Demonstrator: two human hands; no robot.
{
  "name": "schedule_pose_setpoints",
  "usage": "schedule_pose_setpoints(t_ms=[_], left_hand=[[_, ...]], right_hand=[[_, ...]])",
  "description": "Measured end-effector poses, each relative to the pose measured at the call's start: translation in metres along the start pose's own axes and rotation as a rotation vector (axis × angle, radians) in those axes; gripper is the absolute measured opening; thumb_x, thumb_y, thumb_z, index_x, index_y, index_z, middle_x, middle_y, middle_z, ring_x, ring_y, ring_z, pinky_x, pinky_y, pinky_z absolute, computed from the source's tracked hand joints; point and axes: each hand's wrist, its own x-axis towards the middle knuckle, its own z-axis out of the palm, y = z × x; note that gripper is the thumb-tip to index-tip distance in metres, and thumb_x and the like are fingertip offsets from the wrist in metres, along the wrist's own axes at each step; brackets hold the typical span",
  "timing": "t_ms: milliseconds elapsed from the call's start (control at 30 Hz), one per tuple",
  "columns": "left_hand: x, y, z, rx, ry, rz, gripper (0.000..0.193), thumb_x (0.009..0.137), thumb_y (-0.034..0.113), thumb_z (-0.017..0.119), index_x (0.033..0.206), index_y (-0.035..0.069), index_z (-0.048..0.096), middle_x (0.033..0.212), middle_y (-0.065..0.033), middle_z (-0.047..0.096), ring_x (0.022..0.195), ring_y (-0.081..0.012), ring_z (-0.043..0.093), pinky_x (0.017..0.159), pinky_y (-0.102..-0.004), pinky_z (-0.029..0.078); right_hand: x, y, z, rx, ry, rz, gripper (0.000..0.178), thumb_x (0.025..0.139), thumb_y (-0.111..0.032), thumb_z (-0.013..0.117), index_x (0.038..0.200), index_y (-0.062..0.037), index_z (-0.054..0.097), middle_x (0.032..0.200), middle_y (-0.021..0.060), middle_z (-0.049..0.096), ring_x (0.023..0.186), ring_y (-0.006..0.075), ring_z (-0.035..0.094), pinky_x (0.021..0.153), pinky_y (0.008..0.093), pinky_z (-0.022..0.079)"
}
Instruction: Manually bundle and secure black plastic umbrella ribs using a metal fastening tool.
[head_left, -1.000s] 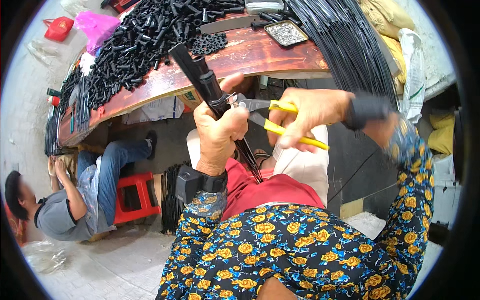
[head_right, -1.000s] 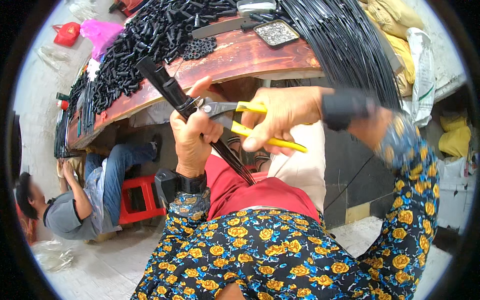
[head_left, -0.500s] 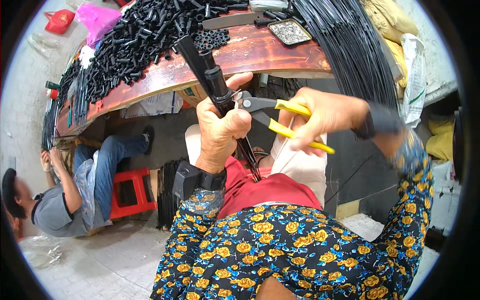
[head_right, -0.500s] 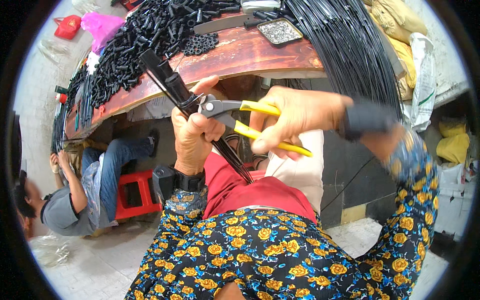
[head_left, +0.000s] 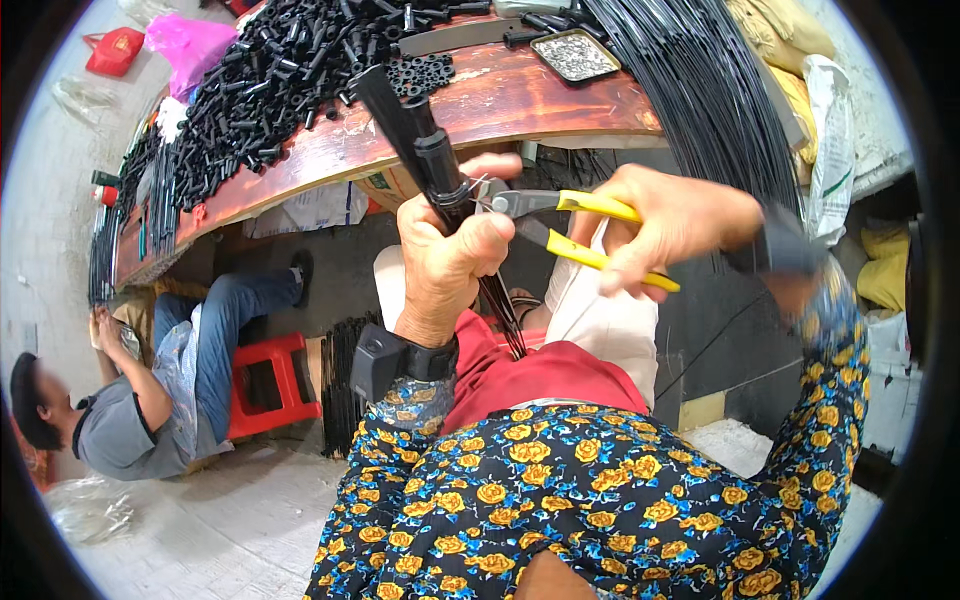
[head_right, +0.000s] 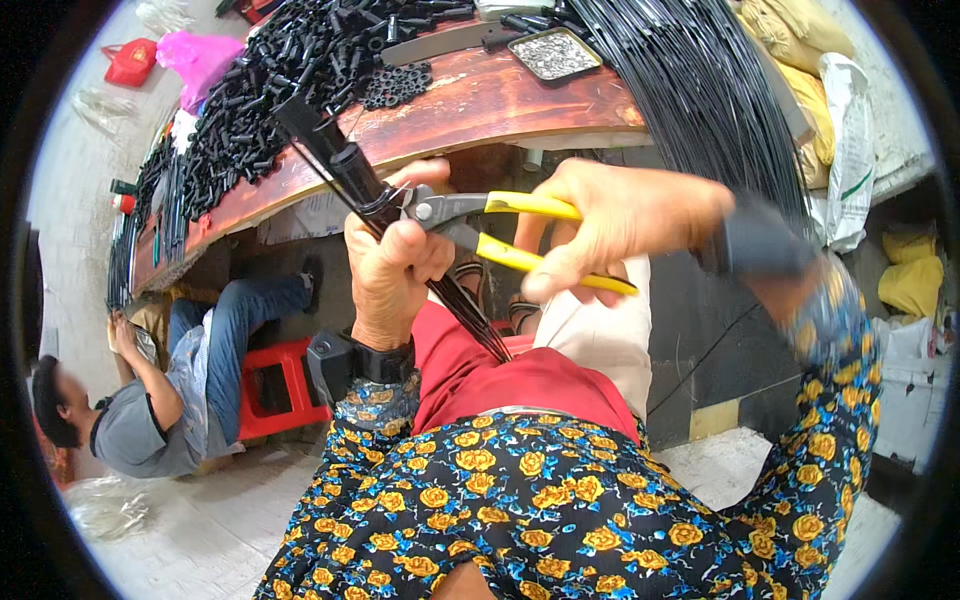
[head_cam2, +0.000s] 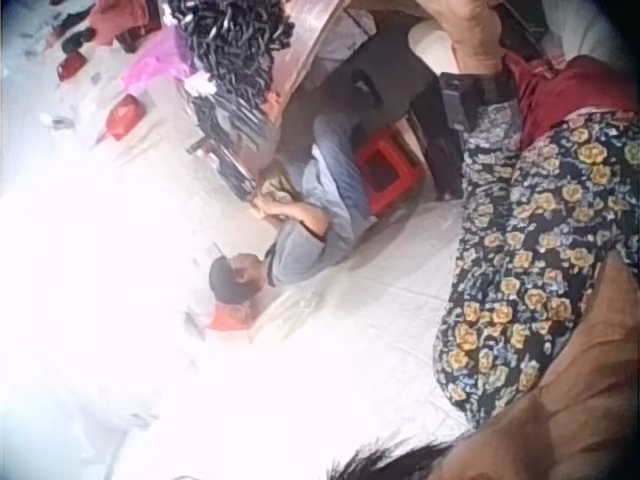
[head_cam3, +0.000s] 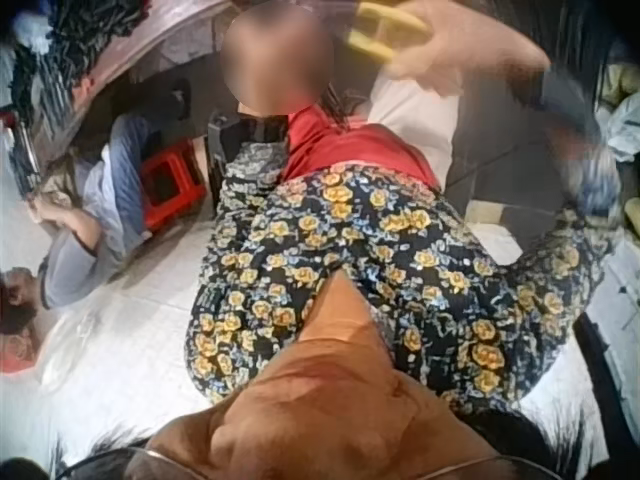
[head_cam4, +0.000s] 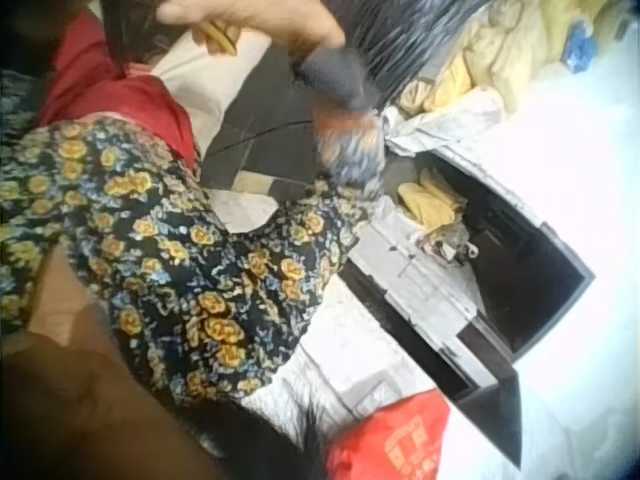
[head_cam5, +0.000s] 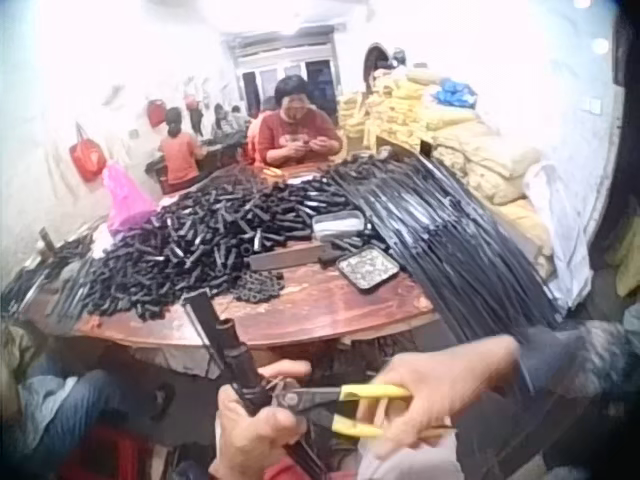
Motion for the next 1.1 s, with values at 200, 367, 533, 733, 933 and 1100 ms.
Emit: schedule_pose_setpoints(t_ms=[200, 367, 533, 733, 933, 1100], left_hand=[[0.004, -0.006, -0.007, -0.008, -0.007, 0.001, 0.044, 0.075, 0.019, 0.081, 0.106, -0.005, 0.061, 0.06, 0.0044, 0.05, 0.045, -0.0023, 0.039, 0.04, -0.0196, 0.025], [0.006, -0.015, -0.017, -0.125, -0.04, -0.009, 0.08, 0.083, 0.071, 0.053, 0.109, -0.003, 0.062, 0.055, 0.005, 0.045, 0.042, -0.0045, 0.034, 0.04, -0.0217, 0.025], [0.009, 0.0, -0.002, -0.009, 0.147, -0.185, 0.101, 0.08, 0.086, 0.02, 0.099, -0.001, 0.067, 0.048, 0.0034, 0.041, 0.039, -0.0076, 0.032, 0.038, -0.0234, 0.026], [0.01, 0.002, 0.002, 0.011, 0.196, -0.181, 0.102, 0.079, 0.086, 0.018, 0.095, -0.001, 0.068, 0.046, 0.0026, 0.04, 0.037, -0.0081, 0.033, 0.037, -0.0232, 0.026], [0.009, -0.001, -0.001, 0.072, 0.221, -0.155, 0.103, 0.077, 0.088, 0.019, 0.092, -0.001, 0.067, 0.045, 0.002, 0.04, 0.037, -0.0084, 0.033, 0.037, -0.0234, 0.025], [0.008, -0.002, -0.003, 0.066, 0.192, -0.138, 0.095, 0.086, 0.08, 0.018, 0.098, -0.003, 0.063, 0.047, 0.0023, 0.036, 0.039, -0.0104, 0.03, 0.038, -0.0252, 0.025]], right_hand=[[-0.001, 0.007, 0.029, -0.867, 0.515, -0.207, 0.045, 0.068, -0.019, 0.07, 0.098, 0.0062, 0.048, 0.068, 0.0226, 0.061, 0.067, 0.0382, 0.065, 0.059, 0.0421, 0.052], [0.007, -0.001, 0.015, -0.515, 0.112, -0.03, 0.036, 0.069, -0.013, 0.068, 0.096, 0.0004, 0.048, 0.081, 0.0175, 0.055, 0.074, 0.0357, 0.057, 0.065, 0.0412, 0.046], [0.005, 0.005, 0.006, -0.464, 0.195, -0.132, 0.043, 0.082, -0.01, 0.062, 0.122, -0.0015, 0.05, 0.092, 0.0187, 0.055, 0.086, 0.0333, 0.055, 0.074, 0.0394, 0.045], [0.0, 0.006, 0.019, -0.963, 0.518, -0.305, 0.051, 0.082, -0.01, 0.061, 0.128, 0.0004, 0.04, 0.1, 0.0199, 0.054, 0.094, 0.0367, 0.056, 0.082, 0.0466, 0.043], [0.003, 0.008, 0.033, -0.941, 0.638, -0.231, 0.044, 0.076, -0.008, 0.062, 0.116, 0.0019, 0.046, 0.09, 0.0196, 0.06, 0.083, 0.0376, 0.063, 0.072, 0.0469, 0.05], [0.023, 0.034, 0.046, -0.665, 0.651, -0.197, 0.027, 0.074, -0.01, 0.063, 0.096, 0.0006, 0.053, 0.076, 0.0224, 0.063, 0.073, 0.0428, 0.063, 0.066, 0.0504, 0.05]])
